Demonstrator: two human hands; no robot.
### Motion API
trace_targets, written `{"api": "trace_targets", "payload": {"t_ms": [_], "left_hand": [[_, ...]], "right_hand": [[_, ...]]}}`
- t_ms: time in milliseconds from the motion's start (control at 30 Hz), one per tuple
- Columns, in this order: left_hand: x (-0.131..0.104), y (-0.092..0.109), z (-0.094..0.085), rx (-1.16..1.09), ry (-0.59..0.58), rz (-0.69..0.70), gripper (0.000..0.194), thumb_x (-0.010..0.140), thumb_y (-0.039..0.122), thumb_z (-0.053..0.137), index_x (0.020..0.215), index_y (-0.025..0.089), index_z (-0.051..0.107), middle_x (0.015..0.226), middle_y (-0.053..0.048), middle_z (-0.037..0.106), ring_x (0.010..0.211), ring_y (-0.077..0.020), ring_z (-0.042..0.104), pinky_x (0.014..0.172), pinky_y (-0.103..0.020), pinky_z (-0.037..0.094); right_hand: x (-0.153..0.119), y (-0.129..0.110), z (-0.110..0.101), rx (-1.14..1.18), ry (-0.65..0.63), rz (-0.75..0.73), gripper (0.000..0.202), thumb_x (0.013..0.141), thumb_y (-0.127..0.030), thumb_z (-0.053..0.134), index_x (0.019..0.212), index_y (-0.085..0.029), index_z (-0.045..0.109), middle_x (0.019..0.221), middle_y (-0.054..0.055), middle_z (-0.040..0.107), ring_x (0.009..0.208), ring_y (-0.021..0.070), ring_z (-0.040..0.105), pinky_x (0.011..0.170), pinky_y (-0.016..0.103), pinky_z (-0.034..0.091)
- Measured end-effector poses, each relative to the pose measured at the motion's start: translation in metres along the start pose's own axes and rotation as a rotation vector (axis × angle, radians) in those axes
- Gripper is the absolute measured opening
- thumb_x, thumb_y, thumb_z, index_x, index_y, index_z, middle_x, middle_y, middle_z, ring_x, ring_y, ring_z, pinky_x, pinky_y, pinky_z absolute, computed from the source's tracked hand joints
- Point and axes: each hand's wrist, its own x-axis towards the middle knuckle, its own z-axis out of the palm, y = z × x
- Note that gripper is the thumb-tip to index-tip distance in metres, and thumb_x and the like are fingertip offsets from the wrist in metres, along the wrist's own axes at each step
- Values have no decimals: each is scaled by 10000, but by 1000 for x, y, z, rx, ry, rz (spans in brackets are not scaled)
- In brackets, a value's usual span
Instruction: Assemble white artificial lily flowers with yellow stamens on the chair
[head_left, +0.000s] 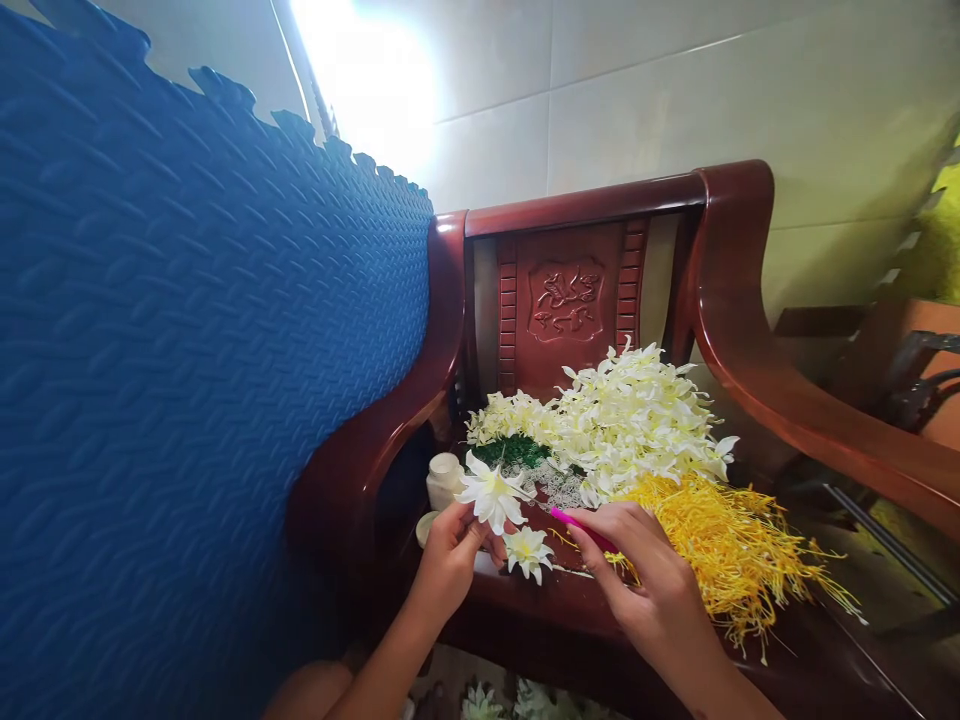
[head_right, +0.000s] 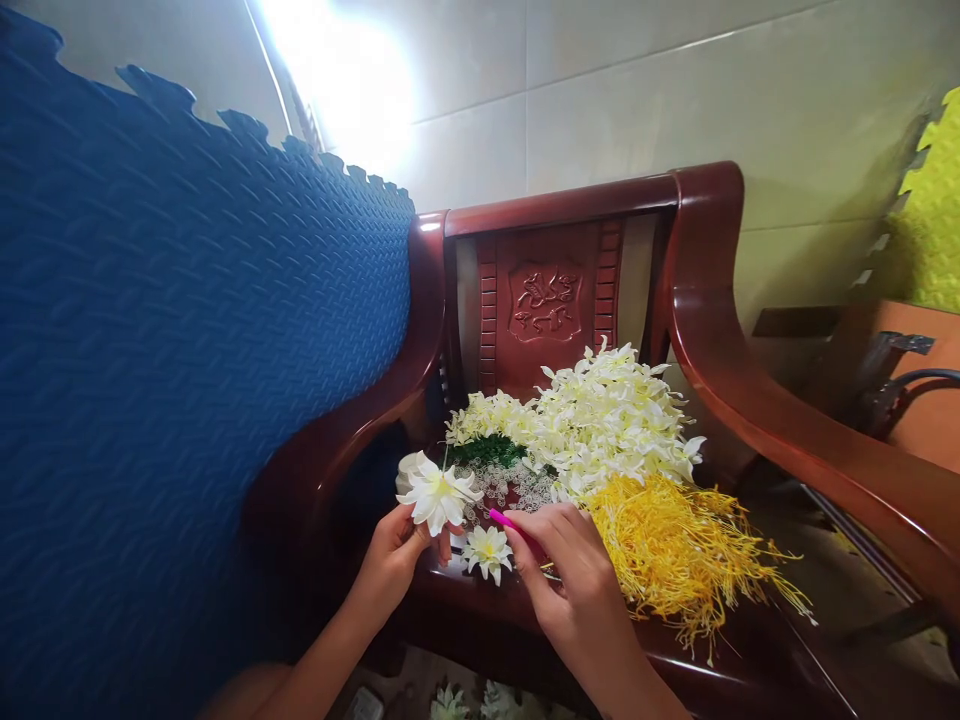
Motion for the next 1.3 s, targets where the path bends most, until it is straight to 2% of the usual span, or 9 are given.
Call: {"api": "trace_targets", "payload": {"t_ms": [133, 267, 433, 500, 600, 700, 900, 1067, 1300], "left_hand": [[0, 0, -2, -8, 27, 17, 318, 860, 437, 574, 844, 123, 622, 659, -39, 631, 534, -132, 530, 569, -266, 463], [1, 4, -8, 11, 93, 58, 301, 863, 409, 578, 882, 114, 636, 666, -39, 629, 563, -138, 535, 608, -271, 458], [2, 6, -21, -38, 217, 121, 296, 868, 399, 586, 881, 113, 659, 637, -19, 598, 612, -127, 528, 692, -265, 444], [3, 7, -25, -99, 261, 136, 284, 865, 397, 598, 906, 122, 656, 666, -15, 598, 621, -116, 520, 673, -247, 430], [5, 11, -29, -171, 352, 188, 248, 854, 381, 621, 889, 136, 639, 723, -15, 609, 614, -97, 500, 655, -234, 420], [9, 18, -32, -181, 454, 251, 225, 834, 365, 646, 854, 141, 627, 733, -9, 607, 606, -89, 490, 643, -225, 421], [19, 26, -33, -176, 513, 290, 204, 839, 352, 636, 816, 150, 618, 731, 0, 609, 588, -83, 483, 667, -227, 429], [27, 22, -26, -128, 485, 321, 200, 848, 348, 610, 816, 152, 627, 654, 3, 591, 588, -102, 496, 652, -229, 418], [30, 9, -21, -45, 435, 297, 169, 863, 297, 579, 848, 138, 634, 595, 16, 575, 565, -107, 502, 644, -236, 407]], "right_hand": [[1, -1, -1, 15, 35, 0, 244, 883, -129, 584, 1093, -242, 634, 933, 33, 665, 890, 195, 583, 816, 343, 445], [0, 1, 2, 19, 116, 121, 197, 901, -199, 577, 1072, -255, 659, 965, 37, 647, 911, 196, 574, 831, 332, 436], [-3, 15, 29, 50, 254, 389, 180, 886, -363, 599, 974, -256, 714, 874, 25, 587, 839, 181, 565, 795, 303, 434], [-3, 22, 45, 107, 245, 506, 239, 885, -416, 581, 967, -236, 715, 838, 21, 597, 779, 173, 571, 745, 288, 443], [3, 31, 69, 163, 114, 580, 316, 891, -469, 535, 914, -200, 698, 780, 23, 644, 697, 173, 580, 667, 274, 445], [8, 37, 96, 116, -146, 485, 308, 923, -435, 479, 912, -206, 685, 822, 32, 691, 725, 183, 616, 671, 269, 433], [-1, 40, 156, -249, -628, 383, 237, 929, -330, 482, 937, -233, 699, 933, 47, 720, 872, 202, 655, 696, 249, 411], [-6, 39, 187, -317, -702, 350, 192, 880, -260, 541, 882, -205, 725, 937, 94, 714, 943, 241, 636, 743, 271, 407], [-5, 46, 198, -330, -744, 329, 177, 855, -245, 561, 923, -208, 720, 961, 95, 717, 952, 248, 632, 767, 288, 412]]}}
